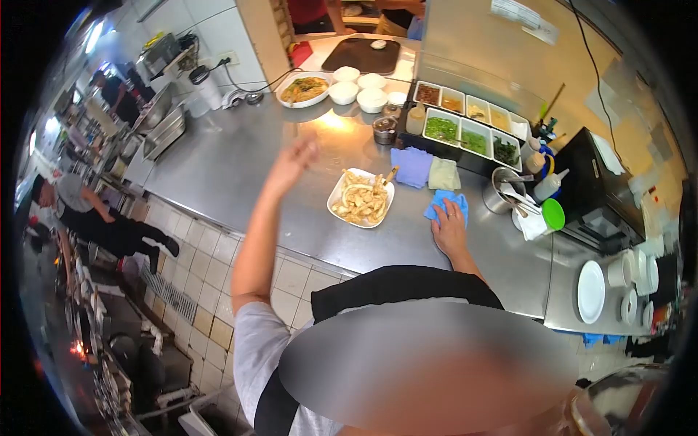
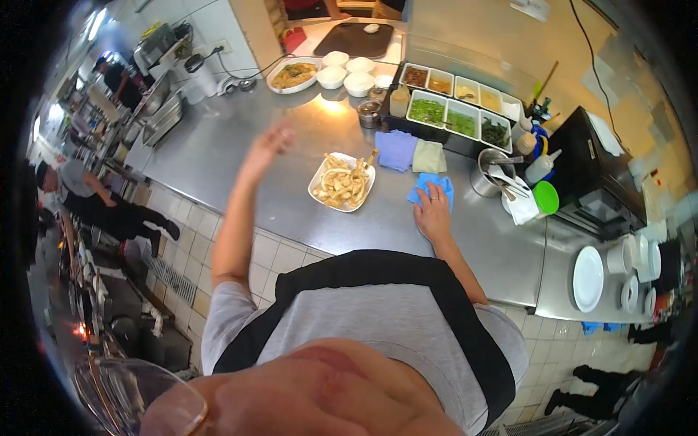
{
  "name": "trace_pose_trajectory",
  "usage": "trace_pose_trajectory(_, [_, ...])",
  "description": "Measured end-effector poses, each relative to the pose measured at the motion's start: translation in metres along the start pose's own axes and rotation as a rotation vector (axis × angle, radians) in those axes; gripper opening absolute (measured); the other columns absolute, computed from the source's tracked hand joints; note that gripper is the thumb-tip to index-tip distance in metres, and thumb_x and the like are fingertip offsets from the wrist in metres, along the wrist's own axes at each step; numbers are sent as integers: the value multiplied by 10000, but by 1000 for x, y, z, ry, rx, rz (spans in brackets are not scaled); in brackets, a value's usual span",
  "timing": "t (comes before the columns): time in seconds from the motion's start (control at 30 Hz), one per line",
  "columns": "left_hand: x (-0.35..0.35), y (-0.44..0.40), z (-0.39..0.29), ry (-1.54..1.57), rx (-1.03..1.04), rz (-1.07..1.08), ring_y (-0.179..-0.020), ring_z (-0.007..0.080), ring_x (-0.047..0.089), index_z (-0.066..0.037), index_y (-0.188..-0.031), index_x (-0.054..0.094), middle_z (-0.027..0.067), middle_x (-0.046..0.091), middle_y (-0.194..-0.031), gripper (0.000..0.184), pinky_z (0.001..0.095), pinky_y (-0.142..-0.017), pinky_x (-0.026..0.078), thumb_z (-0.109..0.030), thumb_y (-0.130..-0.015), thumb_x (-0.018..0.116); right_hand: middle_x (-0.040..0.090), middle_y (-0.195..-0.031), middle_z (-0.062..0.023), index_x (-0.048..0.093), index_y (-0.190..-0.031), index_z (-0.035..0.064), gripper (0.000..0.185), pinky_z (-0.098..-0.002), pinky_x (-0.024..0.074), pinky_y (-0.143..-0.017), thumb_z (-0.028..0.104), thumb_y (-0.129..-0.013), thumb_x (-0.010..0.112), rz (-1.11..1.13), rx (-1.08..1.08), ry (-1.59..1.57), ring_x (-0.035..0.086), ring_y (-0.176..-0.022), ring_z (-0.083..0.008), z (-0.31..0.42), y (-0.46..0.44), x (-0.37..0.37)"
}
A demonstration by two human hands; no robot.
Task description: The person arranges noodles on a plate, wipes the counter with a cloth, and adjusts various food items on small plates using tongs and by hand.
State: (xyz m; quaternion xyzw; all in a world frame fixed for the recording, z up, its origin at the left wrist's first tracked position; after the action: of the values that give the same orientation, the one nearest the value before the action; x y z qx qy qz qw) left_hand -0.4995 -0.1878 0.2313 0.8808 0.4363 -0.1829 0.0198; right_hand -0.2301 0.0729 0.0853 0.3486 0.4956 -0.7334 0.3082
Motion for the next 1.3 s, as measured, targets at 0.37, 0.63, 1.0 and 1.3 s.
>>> trace_pose_trajectory(0.37, [-43,213,-337,-83,1459,896,-1103,211,501,-10,-1351,378,113,548,-1198,586,338,-928,371,-409,-923,404,492,-1254,-133,592,-1102,112,356,-429,353,-985,153,-750,625,-1,69,74,428,-1166,-357,6,-4,3])
trace_pose_trajectory(0.63, [-30,243,-295,-164,1603,945,-1148,227,460,-13,-1360,364,125,504,-1245,570,350,-961,336,-380,-925,408,495,-1245,-138,591,-1082,109,332,-436,365,-979,138,-752,609,7,59,117,440,-1149,-371,10,-6,4])
trace_pose_trajectory(1.0, [1,232,-281,-230,1604,768,-1211,249,404,-18,-1371,346,141,443,-1310,552,366,-1005,287,-339,-927,414,494,-1229,-156,593,-1081,100,346,-434,368,-978,146,-740,626,28,47,83,449,-1140,-363,6,-14,4])
trace_pose_trajectory(1.3, [62,215,-315,-347,1678,624,-1262,267,358,-21,-1380,331,155,393,-1363,540,379,-1041,248,-305,-930,419,544,-1186,-198,623,-1078,82,346,-411,433,-927,295,-806,619,194,-98,-61,543,-1058,-370,-28,-114,-91])
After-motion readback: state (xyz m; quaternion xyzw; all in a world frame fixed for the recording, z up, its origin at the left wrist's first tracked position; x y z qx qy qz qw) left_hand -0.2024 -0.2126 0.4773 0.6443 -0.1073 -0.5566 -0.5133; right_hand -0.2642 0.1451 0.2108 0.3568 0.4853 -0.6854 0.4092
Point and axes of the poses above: each hand's wrist, its own y-axis away from the middle knuckle, its own x-axis out of the palm, z = x × y, the point moved 8 cm from there along -y, towards the middle knuckle
